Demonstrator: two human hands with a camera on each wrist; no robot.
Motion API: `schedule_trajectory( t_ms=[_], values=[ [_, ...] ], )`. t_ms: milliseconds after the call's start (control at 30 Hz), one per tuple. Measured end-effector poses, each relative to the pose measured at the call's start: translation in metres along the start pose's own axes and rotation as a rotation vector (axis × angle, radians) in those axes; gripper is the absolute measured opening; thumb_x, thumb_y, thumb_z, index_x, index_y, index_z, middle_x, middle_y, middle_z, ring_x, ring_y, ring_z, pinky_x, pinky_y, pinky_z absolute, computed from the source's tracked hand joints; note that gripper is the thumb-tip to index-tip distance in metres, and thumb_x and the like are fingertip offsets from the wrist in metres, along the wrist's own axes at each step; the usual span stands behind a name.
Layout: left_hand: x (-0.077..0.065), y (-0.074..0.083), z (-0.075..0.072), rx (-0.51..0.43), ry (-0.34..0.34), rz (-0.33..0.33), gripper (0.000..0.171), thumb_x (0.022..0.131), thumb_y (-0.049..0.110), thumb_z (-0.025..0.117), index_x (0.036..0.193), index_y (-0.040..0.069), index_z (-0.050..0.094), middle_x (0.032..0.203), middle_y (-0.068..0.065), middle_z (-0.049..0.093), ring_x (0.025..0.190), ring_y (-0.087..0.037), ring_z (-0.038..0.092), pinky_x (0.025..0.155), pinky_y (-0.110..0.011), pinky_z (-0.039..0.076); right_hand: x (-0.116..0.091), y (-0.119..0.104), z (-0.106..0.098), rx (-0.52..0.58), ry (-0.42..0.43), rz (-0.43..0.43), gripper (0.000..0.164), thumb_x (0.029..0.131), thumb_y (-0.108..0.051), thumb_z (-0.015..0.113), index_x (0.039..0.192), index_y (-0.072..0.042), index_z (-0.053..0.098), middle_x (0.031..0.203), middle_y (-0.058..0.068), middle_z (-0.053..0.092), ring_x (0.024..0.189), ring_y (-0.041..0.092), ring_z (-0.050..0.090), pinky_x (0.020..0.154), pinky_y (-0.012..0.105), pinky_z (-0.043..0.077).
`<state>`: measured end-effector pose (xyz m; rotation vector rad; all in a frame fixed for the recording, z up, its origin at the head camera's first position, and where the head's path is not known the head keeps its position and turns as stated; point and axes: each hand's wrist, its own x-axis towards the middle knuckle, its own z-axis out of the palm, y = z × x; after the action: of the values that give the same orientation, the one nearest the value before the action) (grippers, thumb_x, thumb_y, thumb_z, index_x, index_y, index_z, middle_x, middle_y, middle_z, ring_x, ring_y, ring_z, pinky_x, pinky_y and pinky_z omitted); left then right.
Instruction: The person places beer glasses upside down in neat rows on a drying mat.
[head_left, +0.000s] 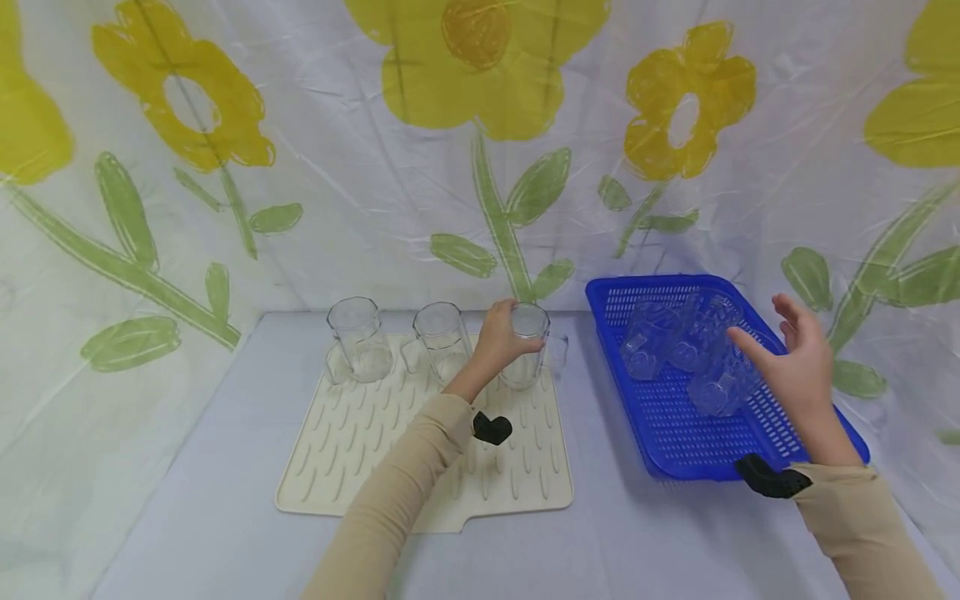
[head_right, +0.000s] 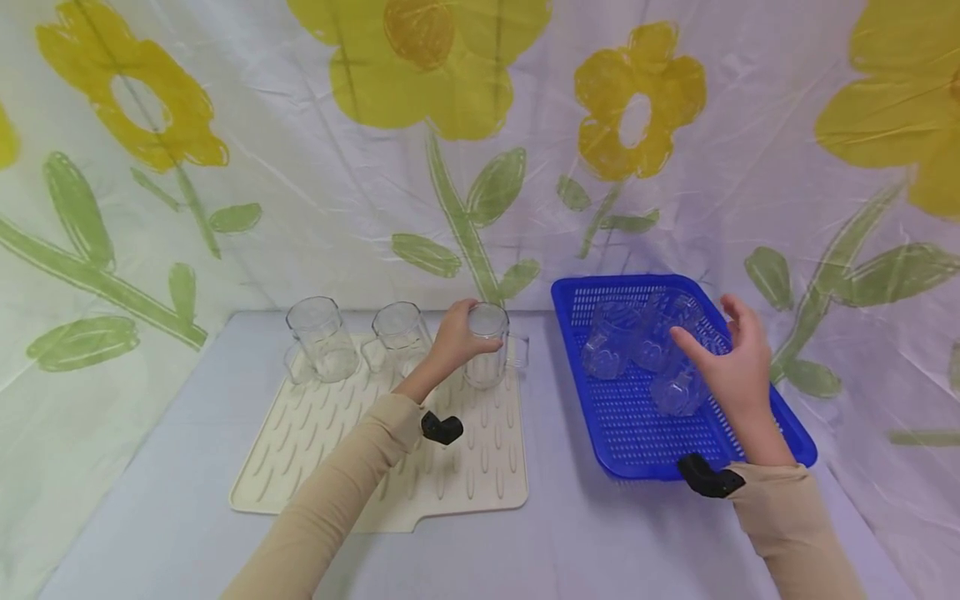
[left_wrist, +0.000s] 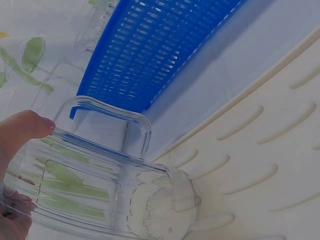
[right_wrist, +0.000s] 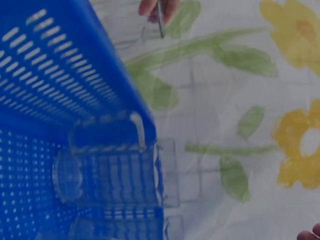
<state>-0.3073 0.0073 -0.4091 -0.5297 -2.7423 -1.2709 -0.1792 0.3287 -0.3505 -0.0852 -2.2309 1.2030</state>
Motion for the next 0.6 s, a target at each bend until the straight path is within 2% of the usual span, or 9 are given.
schedule_trajectory(
  t_ms=[167, 233, 333, 467, 600],
  values=[
    [-0.002, 0.001, -0.002, -0.004, 0.003, 0.011, 0.077, 0.070, 0.023, 0.077, 0.129, -0.006, 0.038, 0.127, -0.017, 0.042, 0.116, -0.029, 0.039, 0.094, -0.035, 0.036, 0.012, 0.031, -0.003, 0.036, 0.038, 0.032, 0.071, 0.075, -0.019, 0.072, 0.135, -0.006, 0.036, 0.134, 0.012, 0.035, 0.125, 0.018, 0.028, 0.102, 0.021, 0.018],
    [-0.002, 0.001, -0.002, 0.001, 0.001, 0.018, 0.077, 0.070, 0.023, 0.077, 0.129, -0.006, 0.038, 0.127, -0.018, 0.042, 0.116, -0.030, 0.039, 0.094, -0.035, 0.035, 0.014, 0.034, -0.004, 0.015, 0.041, 0.062, 0.074, 0.075, -0.020, 0.072, 0.137, -0.006, 0.033, 0.134, 0.014, 0.034, 0.125, 0.022, 0.028, 0.102, 0.023, 0.018],
    [-0.003, 0.001, -0.001, 0.017, -0.002, 0.024, 0.076, 0.070, 0.023, 0.077, 0.128, -0.006, 0.038, 0.126, -0.018, 0.042, 0.116, -0.030, 0.039, 0.094, -0.035, 0.035, 0.012, 0.027, -0.006, -0.081, 0.010, 0.098, 0.076, 0.079, -0.024, 0.068, 0.139, -0.003, 0.026, 0.136, 0.019, 0.029, 0.125, 0.029, 0.026, 0.103, 0.029, 0.018],
    [-0.002, 0.001, -0.001, 0.046, 0.000, 0.023, 0.076, 0.070, 0.025, 0.077, 0.128, -0.004, 0.039, 0.125, -0.017, 0.043, 0.116, -0.029, 0.039, 0.093, -0.035, 0.036, 0.011, 0.026, -0.005, -0.139, 0.017, 0.123, 0.076, 0.080, -0.026, 0.066, 0.138, 0.002, 0.026, 0.134, 0.023, 0.031, 0.123, 0.036, 0.027, 0.102, 0.038, 0.021],
    [-0.003, 0.003, -0.002, 0.050, 0.001, 0.025, 0.076, 0.070, 0.024, 0.077, 0.128, -0.005, 0.039, 0.125, -0.017, 0.043, 0.116, -0.029, 0.039, 0.093, -0.035, 0.036, 0.011, 0.043, -0.002, -0.167, 0.037, 0.137, 0.078, 0.079, -0.034, 0.066, 0.136, 0.004, 0.028, 0.133, 0.025, 0.031, 0.123, 0.038, 0.025, 0.100, 0.048, 0.020]
  ],
)
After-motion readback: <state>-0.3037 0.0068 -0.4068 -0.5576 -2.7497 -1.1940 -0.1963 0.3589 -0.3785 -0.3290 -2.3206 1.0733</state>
